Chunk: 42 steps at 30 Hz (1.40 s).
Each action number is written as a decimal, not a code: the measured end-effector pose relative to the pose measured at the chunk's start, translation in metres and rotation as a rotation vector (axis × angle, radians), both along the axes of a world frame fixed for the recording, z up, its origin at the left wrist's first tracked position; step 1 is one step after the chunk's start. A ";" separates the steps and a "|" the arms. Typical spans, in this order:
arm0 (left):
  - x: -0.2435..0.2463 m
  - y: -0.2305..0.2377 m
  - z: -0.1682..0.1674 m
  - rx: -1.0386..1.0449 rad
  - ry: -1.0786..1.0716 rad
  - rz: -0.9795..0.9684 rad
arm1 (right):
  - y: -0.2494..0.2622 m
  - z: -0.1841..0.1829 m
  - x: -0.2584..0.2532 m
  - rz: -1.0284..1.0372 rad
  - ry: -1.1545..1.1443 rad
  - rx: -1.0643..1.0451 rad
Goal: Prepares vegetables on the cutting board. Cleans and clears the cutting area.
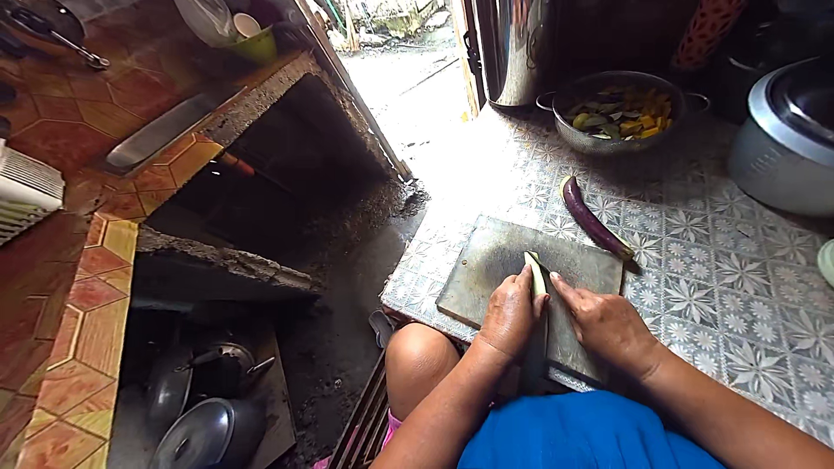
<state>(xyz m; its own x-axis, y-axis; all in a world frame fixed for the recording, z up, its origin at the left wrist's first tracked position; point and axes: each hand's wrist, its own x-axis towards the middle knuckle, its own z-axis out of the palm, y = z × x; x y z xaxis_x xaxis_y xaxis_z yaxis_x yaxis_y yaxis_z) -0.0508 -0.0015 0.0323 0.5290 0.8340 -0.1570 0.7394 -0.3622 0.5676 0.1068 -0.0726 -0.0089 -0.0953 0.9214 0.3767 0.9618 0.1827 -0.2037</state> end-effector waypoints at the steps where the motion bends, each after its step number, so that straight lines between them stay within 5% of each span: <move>1: 0.000 0.000 0.000 -0.009 0.003 0.000 | -0.004 0.000 0.002 -0.001 0.015 0.010; 13: 0.000 0.006 0.005 -0.085 0.027 -0.021 | -0.003 0.006 0.001 0.055 0.015 0.056; 24: 0.002 0.003 0.001 -0.047 0.015 -0.013 | 0.019 0.009 -0.010 0.028 -0.021 -0.109; 33: -0.004 -0.005 -0.013 0.128 -0.135 0.057 | -0.014 0.005 0.000 0.005 0.062 -0.033; 42: -0.003 -0.003 -0.009 0.088 -0.114 0.052 | -0.016 0.009 -0.005 0.043 0.007 0.035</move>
<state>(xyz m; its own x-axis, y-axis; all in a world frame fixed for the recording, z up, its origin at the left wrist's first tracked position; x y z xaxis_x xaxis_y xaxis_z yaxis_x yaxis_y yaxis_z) -0.0540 -0.0046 0.0228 0.4953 0.8684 -0.0231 0.6909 -0.3776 0.6165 0.1022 -0.0886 -0.0003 -0.1320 0.9028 0.4094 0.9514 0.2313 -0.2033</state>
